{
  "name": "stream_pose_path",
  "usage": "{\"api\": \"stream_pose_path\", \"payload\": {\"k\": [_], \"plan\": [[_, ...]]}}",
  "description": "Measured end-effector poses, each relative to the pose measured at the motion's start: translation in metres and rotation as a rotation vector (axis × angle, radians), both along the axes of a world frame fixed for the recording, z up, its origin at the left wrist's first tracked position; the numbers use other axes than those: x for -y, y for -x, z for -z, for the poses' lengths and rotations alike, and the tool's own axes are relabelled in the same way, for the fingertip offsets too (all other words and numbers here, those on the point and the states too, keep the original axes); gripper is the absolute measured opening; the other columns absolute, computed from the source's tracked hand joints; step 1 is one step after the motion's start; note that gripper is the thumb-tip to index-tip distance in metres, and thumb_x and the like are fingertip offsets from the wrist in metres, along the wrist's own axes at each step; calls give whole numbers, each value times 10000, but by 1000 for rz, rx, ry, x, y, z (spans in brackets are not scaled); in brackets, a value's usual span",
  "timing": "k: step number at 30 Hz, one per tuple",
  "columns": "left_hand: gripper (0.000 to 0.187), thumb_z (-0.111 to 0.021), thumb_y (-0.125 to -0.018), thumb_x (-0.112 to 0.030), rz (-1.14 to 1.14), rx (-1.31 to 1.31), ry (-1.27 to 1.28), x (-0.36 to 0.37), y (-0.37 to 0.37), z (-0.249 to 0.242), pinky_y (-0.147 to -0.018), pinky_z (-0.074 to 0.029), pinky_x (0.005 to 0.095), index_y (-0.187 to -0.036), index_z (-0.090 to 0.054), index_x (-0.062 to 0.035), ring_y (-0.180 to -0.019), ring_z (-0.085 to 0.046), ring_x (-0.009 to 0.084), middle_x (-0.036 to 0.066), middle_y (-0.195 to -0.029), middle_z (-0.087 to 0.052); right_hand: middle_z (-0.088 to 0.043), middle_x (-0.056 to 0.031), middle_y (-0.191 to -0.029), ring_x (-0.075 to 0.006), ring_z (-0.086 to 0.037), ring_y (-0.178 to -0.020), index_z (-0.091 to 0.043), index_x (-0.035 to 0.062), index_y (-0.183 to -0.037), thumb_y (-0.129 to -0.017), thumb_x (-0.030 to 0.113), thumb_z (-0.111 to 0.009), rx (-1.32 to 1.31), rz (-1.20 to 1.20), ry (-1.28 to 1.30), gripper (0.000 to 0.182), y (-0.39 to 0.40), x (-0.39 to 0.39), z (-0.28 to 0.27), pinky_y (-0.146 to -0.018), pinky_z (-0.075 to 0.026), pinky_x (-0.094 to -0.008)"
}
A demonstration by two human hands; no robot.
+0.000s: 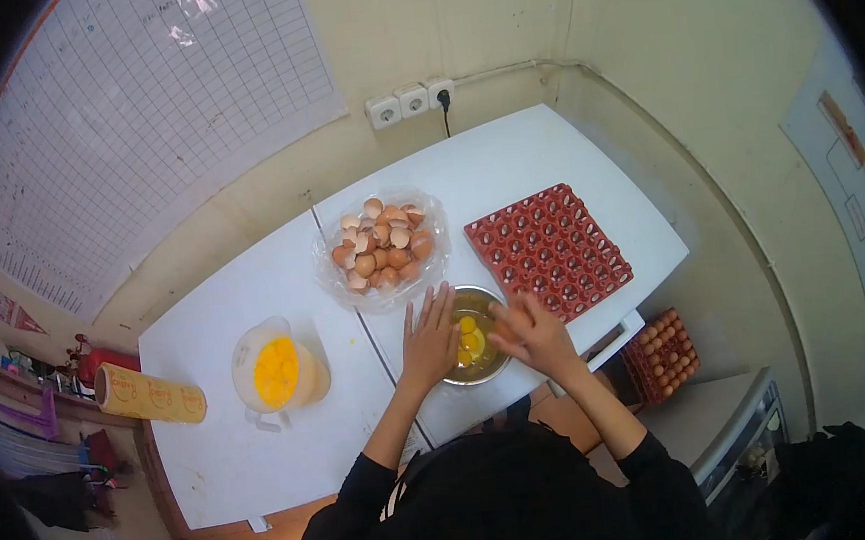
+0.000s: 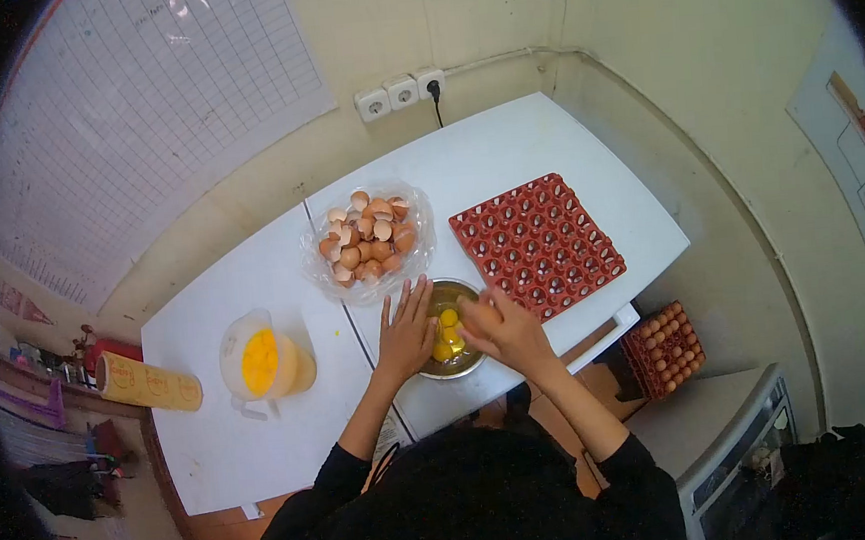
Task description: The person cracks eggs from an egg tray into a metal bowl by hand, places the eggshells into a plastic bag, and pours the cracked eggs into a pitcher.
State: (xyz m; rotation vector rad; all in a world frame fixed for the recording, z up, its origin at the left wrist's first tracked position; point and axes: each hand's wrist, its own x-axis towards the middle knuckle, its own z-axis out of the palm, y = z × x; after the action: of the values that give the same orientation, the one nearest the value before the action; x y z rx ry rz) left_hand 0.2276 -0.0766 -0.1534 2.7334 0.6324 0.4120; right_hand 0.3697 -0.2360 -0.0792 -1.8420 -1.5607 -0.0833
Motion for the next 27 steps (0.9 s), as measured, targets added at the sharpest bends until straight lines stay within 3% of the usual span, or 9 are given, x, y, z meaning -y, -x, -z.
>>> {"api": "stream_pose_path", "payload": {"k": [3,7,9,11,13,15,17,22,27], "plan": [[586,-425,-945,-242,2,-1,-26,2,-1,1,-1152,-122,515,-1487,-262,-89,-1441,-205,245,69,-1550,-252,-532,-136,-1007,-290,-625,-858,-605,90,-1095,-832,246,-697,101,-87,299,319,-9,2,34,-658,-524,-370],[575,-438,-936,-220,11,15,-49,2,0,2,-1153,-127,511,-1472,-285,-80,-1444,-199,254,84,-1544,-262,-551,-146,-972,-287,-627,-832,-589,88,-1115,-848,236,-676,-19,-26,159,318,-4,-9,10,-680,-516,-363],[568,-475,-918,-215,32,81,4,3,0,-4,-1147,-152,500,-1450,-328,-82,-1419,-247,274,103,-1511,-311,-562,-155,-983,-268,-648,-789,-547,77,-1087,-888,268,-643,-258,-24,-136,292,-4,-23,3,-646,-517,-341],[561,-512,-901,-209,55,147,56,3,0,-15,-1140,-178,488,-1428,-371,-84,-1395,-295,294,122,-1479,-361,-569,-126,-825,-204,-611,-650,-547,84,-1104,-932,328,-562,-598,52,-61,300,4,-33,0,-553,-473,-293],[487,-615,-868,-157,279,472,417,2,-3,-32,-1026,-390,417,-1328,-492,-57,-1232,-498,281,141,-1349,-491,-537,-82,-734,-137,-527,-502,-534,106,-1003,-967,416,-483,-1263,203,114,316,4,-47,17,-421,-379,-246],[489,-665,-834,-132,266,458,592,6,-1,-40,-935,-443,366,-1296,-524,-62,-1118,-557,229,115,-1290,-531,-496,-33,-680,-87,-394,-404,-509,109,-949,-977,480,-417,-1270,149,262,384,-7,-50,28,-362,-266,-216],[493,-715,-800,-108,253,440,771,5,2,-36,-845,-495,315,-1265,-556,-66,-1004,-615,177,90,-1231,-570,-485,-13,-671,-65,-319,-386,-498,89,-945,-974,511,-393,-1670,-144,599,436,-16,-53,23,-353,-225,-219],[419,-760,-783,-90,61,456,1237,-4,5,-29,-812,-508,266,-1167,-598,-45,-959,-622,137,58,-1061,-649,-545,-28,-669,-56,-382,-436,-504,68,-939,-990,438,-416,-1700,-161,561,383,-10,-52,12,-397,-289,-194],[419,-780,-770,-101,0,499,1307,-5,3,-24,-875,-495,286,-1145,-602,-43,-980,-620,150,66,-1059,-650,-611,-20,-719,-53,-475,-493,-536,57,-986,-944,281,-588,-1151,-233,509,233,-16,-46,18,-436,-356,-204]]}}
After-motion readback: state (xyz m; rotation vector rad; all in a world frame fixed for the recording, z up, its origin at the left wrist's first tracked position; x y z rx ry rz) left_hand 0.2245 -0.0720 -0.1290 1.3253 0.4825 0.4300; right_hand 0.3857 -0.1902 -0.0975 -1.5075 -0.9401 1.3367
